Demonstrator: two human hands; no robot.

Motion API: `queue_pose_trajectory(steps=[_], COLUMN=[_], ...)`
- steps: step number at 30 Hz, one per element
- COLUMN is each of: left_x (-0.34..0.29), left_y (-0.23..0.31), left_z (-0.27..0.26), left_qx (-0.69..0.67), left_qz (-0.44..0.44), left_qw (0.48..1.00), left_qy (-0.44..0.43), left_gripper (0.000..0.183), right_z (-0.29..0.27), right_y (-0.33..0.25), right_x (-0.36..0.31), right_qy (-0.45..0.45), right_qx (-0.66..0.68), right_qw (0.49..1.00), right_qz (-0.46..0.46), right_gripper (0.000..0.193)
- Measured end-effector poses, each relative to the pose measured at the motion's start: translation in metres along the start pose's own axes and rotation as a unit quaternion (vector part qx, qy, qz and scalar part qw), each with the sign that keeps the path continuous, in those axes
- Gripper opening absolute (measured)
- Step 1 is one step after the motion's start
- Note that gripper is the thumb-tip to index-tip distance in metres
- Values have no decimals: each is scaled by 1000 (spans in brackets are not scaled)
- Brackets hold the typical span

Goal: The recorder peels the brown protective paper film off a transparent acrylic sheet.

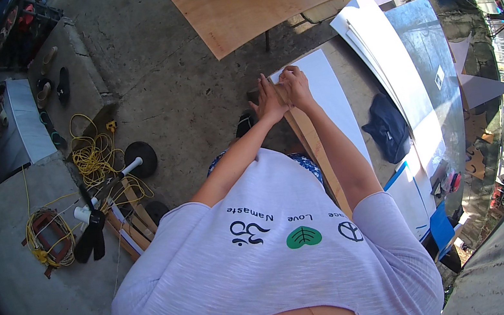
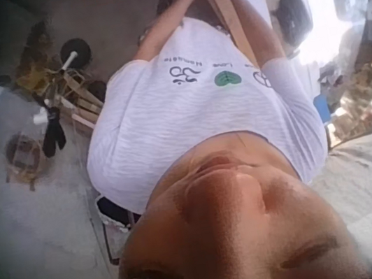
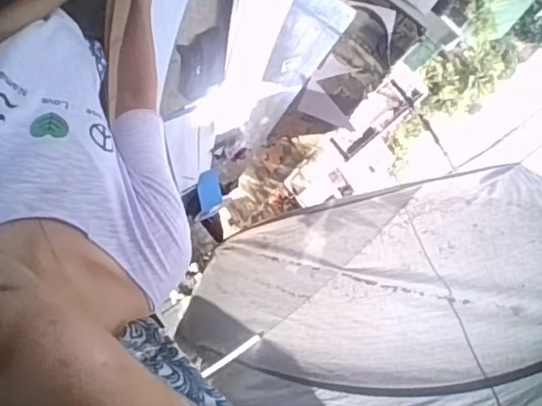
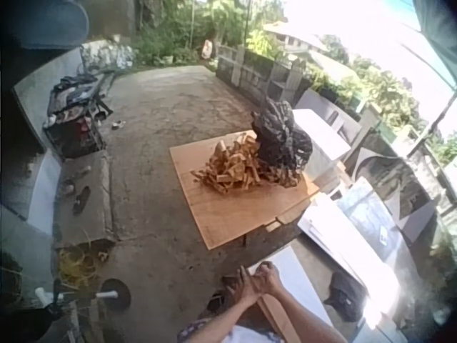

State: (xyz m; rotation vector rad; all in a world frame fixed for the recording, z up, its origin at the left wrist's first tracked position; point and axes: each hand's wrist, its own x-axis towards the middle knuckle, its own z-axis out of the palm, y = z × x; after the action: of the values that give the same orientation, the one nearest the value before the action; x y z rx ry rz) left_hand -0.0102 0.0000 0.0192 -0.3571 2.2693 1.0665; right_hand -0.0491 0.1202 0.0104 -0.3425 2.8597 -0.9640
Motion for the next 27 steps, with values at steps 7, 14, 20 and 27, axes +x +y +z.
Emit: queue_pose_trajectory(steps=[7,14,20,27], left_x=[4,8,9,10], left_y=[-8,-10,-12,-14], left_z=[6,12,13,13], left_qx=[24,42,27,-12], left_qz=[4,22,19,23], left_qw=[1000,999,999,999], left_qy=[-3,21,25,37], left_gripper=[121,99,101,102], right_z=[2,13,4,16], right_y=[-42,-38,-47,-46], right_x=[-3,-24,-24,-25], right_qy=[15,48,12,88], right_qx=[-162,-192,-138,-14], right_qw=[986,977,989,996], right_qz=[-27,-74,-43,25], right_gripper=[39,38,34,27])
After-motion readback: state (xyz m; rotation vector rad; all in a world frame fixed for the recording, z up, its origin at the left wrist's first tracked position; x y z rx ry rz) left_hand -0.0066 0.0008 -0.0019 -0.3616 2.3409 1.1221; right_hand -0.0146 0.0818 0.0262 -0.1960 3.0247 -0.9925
